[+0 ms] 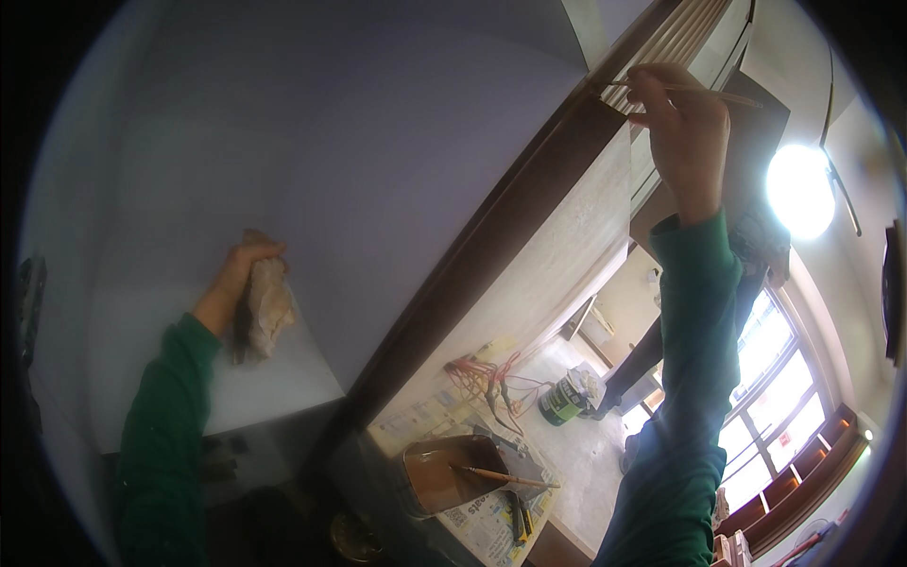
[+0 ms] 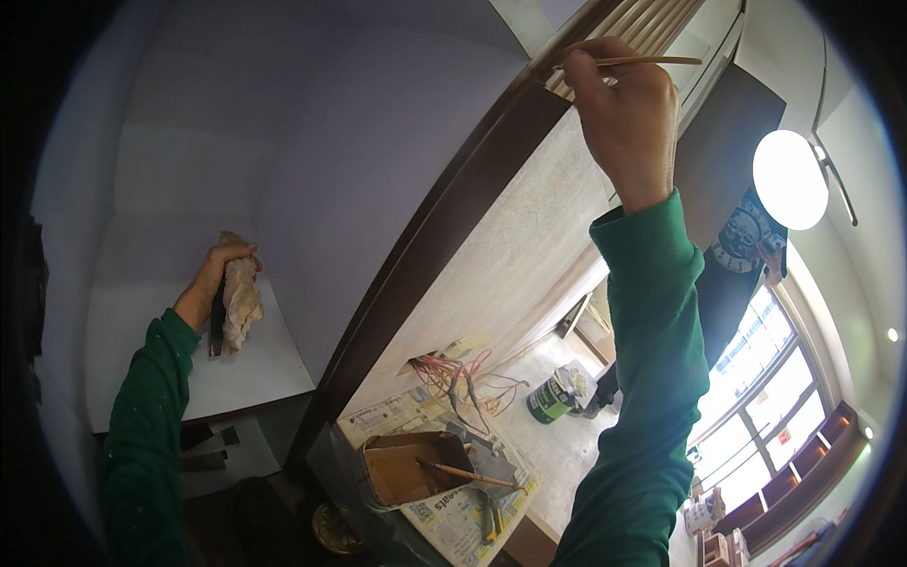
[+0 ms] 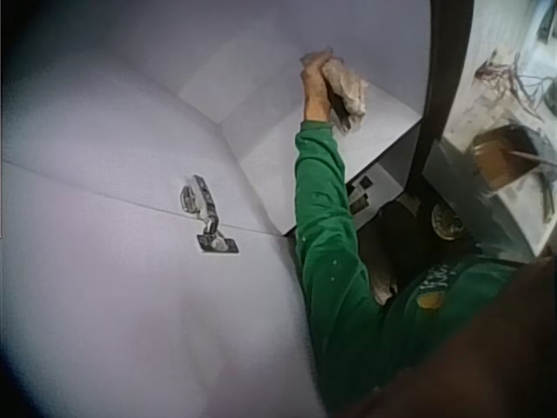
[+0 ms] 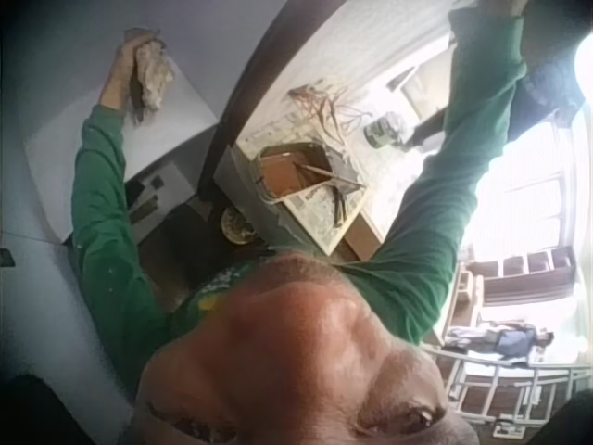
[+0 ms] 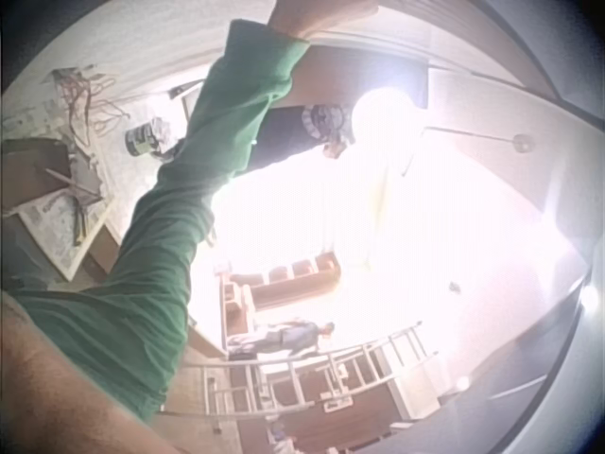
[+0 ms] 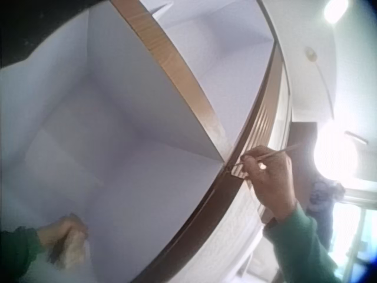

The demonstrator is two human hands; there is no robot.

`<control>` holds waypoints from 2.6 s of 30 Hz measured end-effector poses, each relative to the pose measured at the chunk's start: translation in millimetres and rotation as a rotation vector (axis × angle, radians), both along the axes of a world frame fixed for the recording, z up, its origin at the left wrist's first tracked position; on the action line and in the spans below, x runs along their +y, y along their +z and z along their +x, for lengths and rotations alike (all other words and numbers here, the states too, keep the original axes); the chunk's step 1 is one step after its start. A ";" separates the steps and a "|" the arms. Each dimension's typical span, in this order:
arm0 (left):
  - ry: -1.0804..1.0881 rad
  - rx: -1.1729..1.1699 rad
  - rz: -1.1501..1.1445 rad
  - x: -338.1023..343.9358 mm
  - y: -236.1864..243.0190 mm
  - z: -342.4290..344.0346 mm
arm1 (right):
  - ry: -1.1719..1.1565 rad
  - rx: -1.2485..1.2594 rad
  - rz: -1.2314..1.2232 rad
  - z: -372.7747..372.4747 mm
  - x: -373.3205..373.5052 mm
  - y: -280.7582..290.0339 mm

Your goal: The person paints a wooden trim or frame using a small brush and a paint can. They repeatedly dip the brush into the paint, apply it to the wood, and wipe excess paint with a cloth.

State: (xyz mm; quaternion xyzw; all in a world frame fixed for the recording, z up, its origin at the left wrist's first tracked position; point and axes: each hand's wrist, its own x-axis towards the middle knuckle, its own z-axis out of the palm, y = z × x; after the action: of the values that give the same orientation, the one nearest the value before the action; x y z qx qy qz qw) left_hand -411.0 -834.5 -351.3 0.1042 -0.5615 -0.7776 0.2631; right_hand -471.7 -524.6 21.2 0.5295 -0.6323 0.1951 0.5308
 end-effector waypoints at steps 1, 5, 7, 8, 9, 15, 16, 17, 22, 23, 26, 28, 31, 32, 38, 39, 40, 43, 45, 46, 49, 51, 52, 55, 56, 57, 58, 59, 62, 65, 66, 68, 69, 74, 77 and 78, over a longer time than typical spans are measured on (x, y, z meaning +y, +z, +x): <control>-0.003 -0.004 0.008 0.7 0.8 0.4 | 0.018 -0.043 0.000 0.2 0.9 1.2; -0.016 0.000 0.031 0.9 2.0 -0.5 | 0.004 0.021 0.020 -4.0 3.6 3.4; -0.015 0.006 0.036 0.6 1.8 -0.6 | 0.014 0.018 0.022 -4.1 3.2 2.5; -0.013 0.006 0.036 1.5 2.7 -0.2 | 0.009 0.026 0.024 -4.4 3.4 2.7; -0.011 0.006 0.037 2.1 3.2 0.0 | 0.003 0.033 0.027 -4.8 3.5 3.1; 0.002 -0.010 0.073 0.3 0.5 -1.2 | -0.030 0.043 0.019 -2.4 2.3 2.7; -0.002 -0.015 0.066 -0.3 0.6 -0.5 | -0.024 0.048 0.024 -3.0 2.8 3.4; -0.008 -0.018 0.061 -0.7 0.5 -0.8 | -0.018 0.032 0.018 -2.6 2.9 3.4; -0.005 0.008 0.062 -0.9 -1.3 -3.1 | -0.036 0.040 0.014 -0.2 2.4 1.3; -0.008 0.010 0.060 -1.5 -1.4 -2.7 | -0.047 0.048 0.016 0.8 1.8 0.1; -0.013 0.007 0.073 -1.0 -0.7 -1.5 | -0.072 0.073 0.021 4.8 -1.0 -3.9; -0.010 -0.001 0.074 0.2 0.9 -0.1 | -0.077 0.088 0.021 6.0 -2.7 -5.4; -0.006 -0.006 0.061 3.2 5.1 0.9 | -0.022 0.054 -0.004 0.1 1.1 0.8; -0.002 -0.004 0.061 4.4 6.5 2.3 | -0.023 0.044 0.005 -0.1 2.3 1.5; 0.013 -0.007 0.064 5.6 6.7 2.9 | -0.047 0.019 0.019 0.8 3.0 0.8; 0.015 -0.004 0.069 5.1 6.1 2.9 | -0.055 0.007 0.017 3.7 1.5 -1.1; 0.019 -0.004 0.071 4.9 5.9 3.6 | -0.063 -0.006 0.016 5.2 0.1 -2.9; 0.005 0.003 0.065 6.5 7.6 0.7 | -0.089 0.046 0.008 7.3 0.6 -3.8; -0.007 -0.002 0.046 4.0 6.0 1.3 | -0.092 0.057 0.014 5.7 -0.2 -4.4; 0.002 0.000 0.056 2.8 4.2 0.1 | -0.093 0.063 0.017 4.8 -0.7 -4.7; 0.012 0.007 0.066 1.5 2.4 -3.7 | -0.040 0.051 0.007 0.3 2.5 1.9; 0.008 0.000 0.044 1.0 3.1 -0.9 | -0.045 0.042 0.004 0.1 2.1 1.6; 0.008 0.010 0.047 0.8 2.8 -0.4 | -0.047 0.038 0.003 0.3 1.9 1.1; 0.005 0.024 0.054 -0.3 0.8 1.7 | -0.065 0.066 0.014 5.4 -3.5 -4.9; 0.002 0.019 0.054 -0.8 1.1 2.9 | -0.071 0.080 0.015 7.6 -4.8 -5.9; -0.001 0.012 0.053 -1.2 1.5 4.4 | -0.077 0.093 0.016 9.4 -5.6 -7.0; -0.007 0.003 0.056 -1.1 2.2 6.0 | -0.084 0.103 0.016 10.2 -5.2 -7.8; -0.014 -0.002 0.057 -0.2 4.5 5.3 | -0.044 0.085 0.022 7.0 -2.0 -4.4; 0.002 -0.043 0.046 12.7 13.9 -0.8 | 0.094 0.005 -0.020 -2.8 20.7 3.4; -0.049 0.031 0.125 12.3 -1.6 -2.7 | 0.293 -0.029 -0.113 27.2 29.8 -10.7; -0.071 0.015 0.065 -9.2 -20.3 -10.9 | 0.341 0.015 -0.105 30.0 37.6 -20.1; -0.039 -0.027 -0.045 -38.3 -12.4 8.6 | 0.388 0.148 -0.087 36.2 68.1 -44.2; -0.061 -0.042 -0.023 -32.2 -15.9 -0.4 | 0.291 0.214 0.007 45.2 80.5 -63.4; -0.007 -0.037 0.128 15.0 18.5 17.0 | 0.174 0.176 0.213 81.5 155.6 -144.4; 0.009 0.063 0.144 5.5 15.8 16.7 | 0.039 0.115 0.199 109.5 209.3 -172.2; 0.036 0.085 0.167 5.7 16.3 20.7 | 0.024 0.094 0.175 111.6 228.1 -182.8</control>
State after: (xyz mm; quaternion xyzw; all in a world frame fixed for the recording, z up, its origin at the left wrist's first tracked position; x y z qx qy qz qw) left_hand -390.3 -828.9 -335.0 0.1029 -0.4811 -0.8206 0.2909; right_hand -360.1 -296.5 -161.6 0.5898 -0.6152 0.1205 0.5092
